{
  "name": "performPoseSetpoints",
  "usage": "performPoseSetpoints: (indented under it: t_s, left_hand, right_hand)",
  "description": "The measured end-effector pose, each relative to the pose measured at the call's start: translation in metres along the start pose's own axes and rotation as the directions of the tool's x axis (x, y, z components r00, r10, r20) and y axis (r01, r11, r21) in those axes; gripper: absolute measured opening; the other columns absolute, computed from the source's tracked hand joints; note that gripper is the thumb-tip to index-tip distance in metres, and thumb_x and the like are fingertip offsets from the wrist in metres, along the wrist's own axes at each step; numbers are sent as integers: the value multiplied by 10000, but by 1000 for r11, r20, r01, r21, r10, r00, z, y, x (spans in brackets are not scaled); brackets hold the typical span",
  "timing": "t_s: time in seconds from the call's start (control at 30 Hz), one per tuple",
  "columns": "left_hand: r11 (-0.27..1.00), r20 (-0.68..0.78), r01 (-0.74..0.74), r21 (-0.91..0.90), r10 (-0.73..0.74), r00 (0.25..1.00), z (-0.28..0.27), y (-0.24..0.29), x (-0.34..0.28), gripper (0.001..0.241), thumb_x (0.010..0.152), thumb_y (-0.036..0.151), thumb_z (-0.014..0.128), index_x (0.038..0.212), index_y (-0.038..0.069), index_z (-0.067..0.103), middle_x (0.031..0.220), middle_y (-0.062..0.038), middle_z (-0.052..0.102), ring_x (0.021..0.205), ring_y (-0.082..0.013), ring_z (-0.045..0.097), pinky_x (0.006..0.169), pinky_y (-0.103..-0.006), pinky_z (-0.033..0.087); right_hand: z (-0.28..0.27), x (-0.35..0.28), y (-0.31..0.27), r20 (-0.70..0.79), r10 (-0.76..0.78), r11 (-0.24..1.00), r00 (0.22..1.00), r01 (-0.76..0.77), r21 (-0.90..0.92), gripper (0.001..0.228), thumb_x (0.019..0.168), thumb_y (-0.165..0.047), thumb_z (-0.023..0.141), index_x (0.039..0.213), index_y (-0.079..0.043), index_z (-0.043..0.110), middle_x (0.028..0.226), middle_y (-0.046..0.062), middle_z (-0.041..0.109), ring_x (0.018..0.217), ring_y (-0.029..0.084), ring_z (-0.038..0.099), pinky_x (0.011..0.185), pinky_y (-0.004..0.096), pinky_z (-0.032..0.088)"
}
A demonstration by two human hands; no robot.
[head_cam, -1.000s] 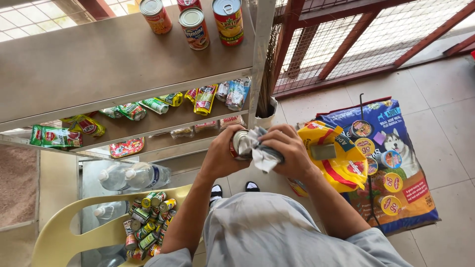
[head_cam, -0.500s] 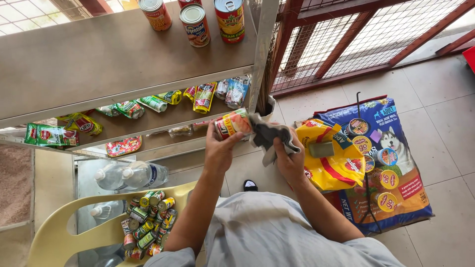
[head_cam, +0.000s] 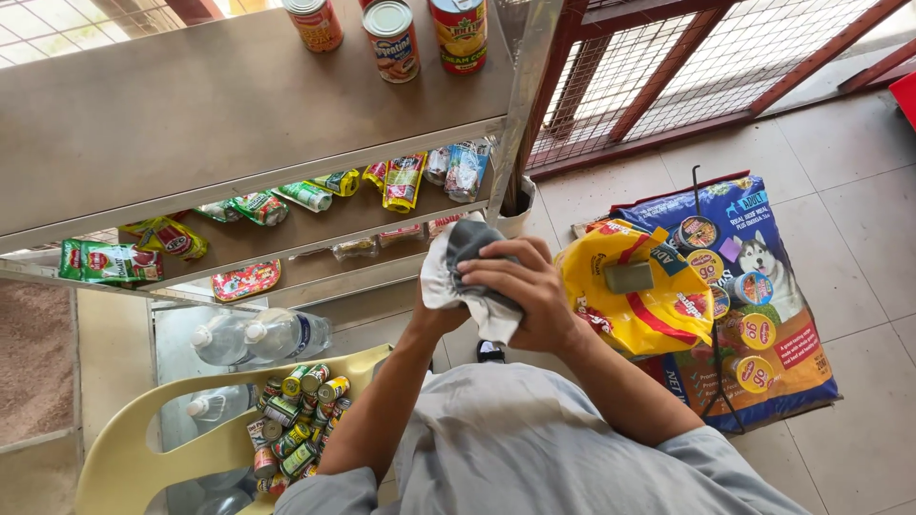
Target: Wiping canned food products with a cloth and arranging them on a display shelf.
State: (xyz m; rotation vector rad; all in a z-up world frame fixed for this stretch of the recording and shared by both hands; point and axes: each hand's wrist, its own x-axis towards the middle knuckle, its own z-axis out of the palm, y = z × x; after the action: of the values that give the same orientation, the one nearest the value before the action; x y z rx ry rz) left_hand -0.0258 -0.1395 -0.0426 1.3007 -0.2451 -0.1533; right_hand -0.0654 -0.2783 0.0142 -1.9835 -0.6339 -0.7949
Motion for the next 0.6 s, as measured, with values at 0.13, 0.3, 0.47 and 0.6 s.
performPoseSetpoints:
  t_s: [0.13,0.3,0.47,0.6]
  left_hand:
    - [992,30,-58,111,55,998,-16,21,-2,720,645,83,930,1291,125,614,1065,-66,686,1002,-164,640,953,-313,524]
    - [971,70,-102,216,89,994,-21,42,-2,606,733,103,866,1292,168,640,1047,-47,693,973,-157,646,960,-296,516]
    - [935,123,-165,313,132,984,-55,46,10,498,821,123,802,1292,211,666,1029,-28,699,944,-150,652,968,-279,509]
    - [883,135,-297,363,265,955,-63,31,10,691,564,174,918,1197,113,648,1045,-96,717,1010,-273,711,991,-339,514]
  right_hand:
    - [11,-15,19,0,-57,991,998,57,-122,259,924,-364,669,1075,-181,773,1139,-34,772,1100,248,643,999,402,430]
    - [25,13,7,33,-61,981,998,66,-184,267,918,-348,658,1098,-178,759,1175,-42,754,1176,252,611,1040,413,410]
    - [29,17,-16,69,-79,989,995,87,-122,242,914,-383,653,1016,-185,746,1108,-26,756,1132,266,611,1046,445,418]
    - [34,17,-4,82,-32,973,996,50,-227,233,863,-304,673,1053,-183,735,1147,-28,737,1160,277,585,1041,459,411]
